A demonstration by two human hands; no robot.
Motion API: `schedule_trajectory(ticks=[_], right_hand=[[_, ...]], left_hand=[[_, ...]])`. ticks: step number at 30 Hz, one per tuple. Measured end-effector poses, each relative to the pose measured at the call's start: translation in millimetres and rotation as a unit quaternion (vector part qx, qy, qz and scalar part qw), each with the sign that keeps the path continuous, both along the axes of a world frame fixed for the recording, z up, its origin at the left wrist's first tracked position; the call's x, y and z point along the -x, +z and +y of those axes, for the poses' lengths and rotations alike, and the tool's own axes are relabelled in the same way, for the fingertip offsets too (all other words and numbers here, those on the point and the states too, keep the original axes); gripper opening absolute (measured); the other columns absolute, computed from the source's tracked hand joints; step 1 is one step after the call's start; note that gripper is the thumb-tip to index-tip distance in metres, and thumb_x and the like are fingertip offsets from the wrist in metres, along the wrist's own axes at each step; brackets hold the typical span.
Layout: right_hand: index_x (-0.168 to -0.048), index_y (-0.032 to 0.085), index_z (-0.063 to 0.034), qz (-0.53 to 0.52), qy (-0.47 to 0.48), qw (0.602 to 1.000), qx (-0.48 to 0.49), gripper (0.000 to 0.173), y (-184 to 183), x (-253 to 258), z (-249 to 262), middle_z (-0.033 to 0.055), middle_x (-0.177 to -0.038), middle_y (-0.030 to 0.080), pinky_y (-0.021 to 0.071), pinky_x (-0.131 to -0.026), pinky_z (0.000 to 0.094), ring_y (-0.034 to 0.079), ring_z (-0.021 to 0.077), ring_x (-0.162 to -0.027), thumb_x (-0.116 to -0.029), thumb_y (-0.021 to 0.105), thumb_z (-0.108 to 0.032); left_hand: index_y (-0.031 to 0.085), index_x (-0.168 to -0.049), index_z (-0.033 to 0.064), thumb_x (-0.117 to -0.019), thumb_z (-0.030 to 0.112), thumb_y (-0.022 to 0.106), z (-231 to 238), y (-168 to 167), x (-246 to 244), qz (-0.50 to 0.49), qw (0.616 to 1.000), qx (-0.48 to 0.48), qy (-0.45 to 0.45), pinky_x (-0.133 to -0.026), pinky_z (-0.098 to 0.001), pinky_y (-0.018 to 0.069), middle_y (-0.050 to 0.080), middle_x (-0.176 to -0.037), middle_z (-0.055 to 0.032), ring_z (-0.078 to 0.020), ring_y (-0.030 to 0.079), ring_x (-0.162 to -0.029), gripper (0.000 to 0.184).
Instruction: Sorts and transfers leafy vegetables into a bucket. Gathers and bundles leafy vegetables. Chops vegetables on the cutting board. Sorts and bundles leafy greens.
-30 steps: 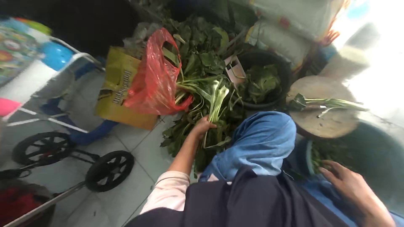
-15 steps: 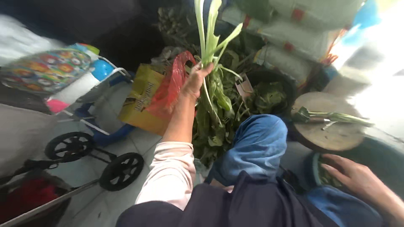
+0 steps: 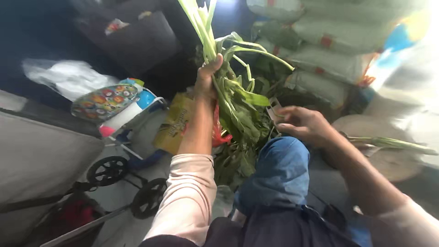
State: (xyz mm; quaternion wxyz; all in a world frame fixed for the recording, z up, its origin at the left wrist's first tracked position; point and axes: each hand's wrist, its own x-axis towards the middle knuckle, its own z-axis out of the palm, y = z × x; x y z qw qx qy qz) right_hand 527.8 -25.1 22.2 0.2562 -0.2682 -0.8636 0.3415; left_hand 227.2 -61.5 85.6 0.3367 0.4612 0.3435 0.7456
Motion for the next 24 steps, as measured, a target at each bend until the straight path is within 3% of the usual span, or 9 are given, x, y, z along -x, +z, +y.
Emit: schedule_trajectory(ticks=[2, 3, 5, 8, 9, 13, 17, 20, 24], right_hand=[[-0.146, 0.056, -0.0120, 0.026, -0.005, 1.000, 0.011, 0.062, 1, 41, 5, 0.0216, -0.126, 0.061, 0.0590, -0.081, 0.0491, 0.068, 0.0315, -0.095, -0.0901, 0.081, -0.023], [-0.147, 0.055, -0.0134, 0.039, 0.000, 0.999, 0.007, 0.062, 0, 56, 8, 0.0227, -0.130, 0.059, 0.0600, -0.083, 0.0471, 0.069, 0.0319, -0.099, -0.0913, 0.079, -0.023], [-0.140, 0.063, -0.0111, 0.082, 0.008, 0.997, 0.005, 0.047, -4, 73, 11, 0.0211, -0.124, 0.064, 0.0599, -0.084, 0.0429, 0.070, 0.0285, -0.099, -0.0957, 0.073, -0.021], [-0.117, 0.072, -0.0047, 0.146, 0.019, 0.989, 0.029, 0.024, -3, 71, 12, 0.0124, -0.107, 0.071, 0.0582, -0.079, 0.0356, 0.069, 0.0165, -0.087, -0.0971, 0.071, -0.018], [-0.114, 0.072, -0.0046, 0.152, 0.027, 0.987, 0.037, 0.022, 1, 66, 15, 0.0094, -0.106, 0.071, 0.0588, -0.079, 0.0322, 0.068, 0.0125, -0.086, -0.0970, 0.070, -0.018], [-0.110, 0.073, -0.0059, 0.178, 0.030, 0.983, 0.040, 0.021, 17, 49, 29, 0.0032, -0.104, 0.071, 0.0591, -0.079, 0.0246, 0.068, 0.0052, -0.086, -0.0955, 0.071, -0.021], [-0.105, 0.070, -0.0043, 0.186, -0.022, 0.982, -0.008, 0.013, 34, 42, 33, 0.0018, -0.098, 0.070, 0.0570, -0.076, 0.0213, 0.066, 0.0019, -0.081, -0.0941, 0.070, -0.012], [-0.104, 0.069, -0.0057, 0.193, -0.044, 0.980, -0.008, 0.010, 42, 36, 35, -0.0021, -0.091, 0.069, 0.0551, -0.072, 0.0187, 0.063, -0.0011, -0.076, -0.0963, 0.067, -0.011], [-0.105, 0.066, -0.0063, 0.173, -0.077, 0.982, 0.005, 0.013, 42, 33, 41, 0.0011, -0.094, 0.066, 0.0559, -0.073, 0.0236, 0.063, 0.0031, -0.077, -0.0999, 0.064, -0.018]], left_hand=[[0.059, -0.101, 0.0127, -0.0984, 0.014, 0.048, -3, -9, 1, -0.036, 0.999, -0.006, -0.015, -0.068, -0.0284, 0.0635, 0.075, -0.084, -0.0013, -0.0106, 0.073, -0.075, 0.012], [0.060, -0.100, 0.0135, -0.0963, 0.015, 0.048, -3, -15, 5, -0.042, 0.999, -0.017, -0.025, -0.069, -0.0299, 0.0634, 0.075, -0.084, -0.0020, -0.0118, 0.074, -0.076, 0.013], [0.065, -0.097, 0.0139, -0.0942, 0.016, 0.050, -5, -26, 13, -0.044, 0.997, -0.052, -0.026, -0.071, -0.0324, 0.0629, 0.075, -0.084, -0.0026, -0.0129, 0.073, -0.077, 0.015], [0.070, -0.092, 0.0132, -0.0928, 0.016, 0.055, -8, -40, 20, -0.042, 0.992, -0.114, -0.032, -0.075, -0.0295, 0.0625, 0.077, -0.087, -0.0032, -0.0117, 0.074, -0.081, 0.015], [0.070, -0.097, 0.0086, -0.0900, 0.018, 0.062, -7, -46, 24, -0.057, 0.987, -0.124, -0.080, -0.079, -0.0334, 0.0623, 0.077, -0.093, -0.0085, -0.0174, 0.075, -0.086, 0.014], [0.067, -0.122, 0.0002, -0.0911, 0.025, 0.065, -1, -72, 28, -0.100, 0.962, -0.116, -0.224, -0.103, -0.0418, 0.0547, 0.072, -0.122, -0.0190, -0.0297, 0.070, -0.115, 0.040], [0.066, -0.121, 0.0023, -0.0886, 0.026, 0.071, 3, -86, 21, -0.110, 0.965, -0.087, -0.223, -0.100, -0.0435, 0.0563, 0.070, -0.124, -0.0199, -0.0312, 0.070, -0.114, 0.040], [0.068, -0.109, 0.0057, -0.0927, 0.014, 0.060, -5, -85, 11, -0.079, 0.994, -0.022, -0.072, -0.085, -0.0376, 0.0633, 0.077, -0.105, -0.0119, -0.0210, 0.076, -0.097, 0.020], [0.064, -0.107, 0.0097, -0.1029, 0.009, 0.050, -6, -72, -4, -0.061, 0.993, 0.098, 0.005, -0.074, -0.0288, 0.0635, 0.077, -0.089, -0.0019, -0.0098, 0.074, -0.081, 0.015]])
